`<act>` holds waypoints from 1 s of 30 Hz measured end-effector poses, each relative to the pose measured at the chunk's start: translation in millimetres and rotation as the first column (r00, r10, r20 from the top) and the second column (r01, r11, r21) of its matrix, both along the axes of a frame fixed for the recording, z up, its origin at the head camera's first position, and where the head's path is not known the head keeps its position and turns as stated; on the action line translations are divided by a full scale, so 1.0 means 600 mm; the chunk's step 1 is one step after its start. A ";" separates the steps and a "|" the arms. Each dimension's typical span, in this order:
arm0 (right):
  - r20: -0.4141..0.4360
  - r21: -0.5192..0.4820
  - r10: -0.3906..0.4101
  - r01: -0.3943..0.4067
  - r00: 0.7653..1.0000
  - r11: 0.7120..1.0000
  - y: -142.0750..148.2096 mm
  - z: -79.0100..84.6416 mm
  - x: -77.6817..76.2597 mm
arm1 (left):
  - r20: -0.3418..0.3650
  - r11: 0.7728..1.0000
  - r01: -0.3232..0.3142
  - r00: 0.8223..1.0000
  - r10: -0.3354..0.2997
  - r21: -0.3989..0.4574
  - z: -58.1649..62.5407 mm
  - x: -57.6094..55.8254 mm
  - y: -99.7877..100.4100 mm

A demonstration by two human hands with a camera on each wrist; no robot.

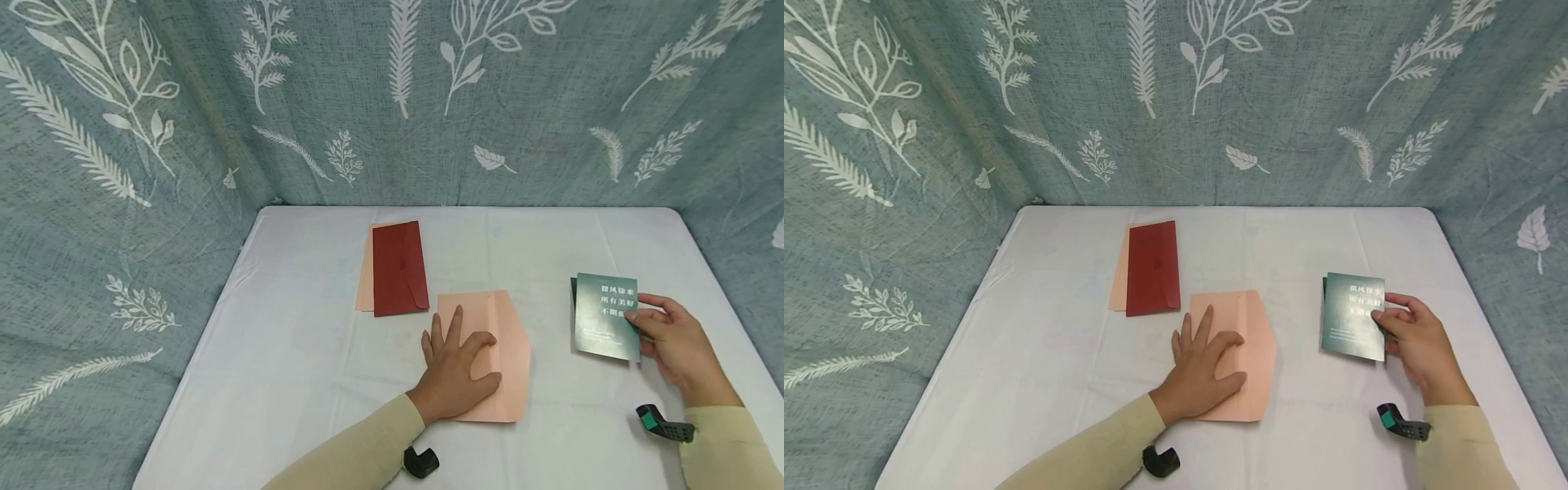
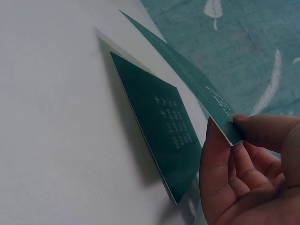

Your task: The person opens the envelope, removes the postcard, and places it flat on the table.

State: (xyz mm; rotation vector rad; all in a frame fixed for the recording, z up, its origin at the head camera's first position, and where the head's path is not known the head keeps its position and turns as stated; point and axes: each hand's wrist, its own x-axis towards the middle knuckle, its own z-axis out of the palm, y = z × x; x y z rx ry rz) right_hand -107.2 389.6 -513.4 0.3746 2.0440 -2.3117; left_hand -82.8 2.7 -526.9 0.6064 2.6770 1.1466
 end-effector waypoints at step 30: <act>0.130 0.564 -0.074 -0.013 0.989 0.826 0.004 0.010 -0.016 | -0.008 1.000 -0.001 1.000 0.001 -0.008 0.001 -0.002 0.001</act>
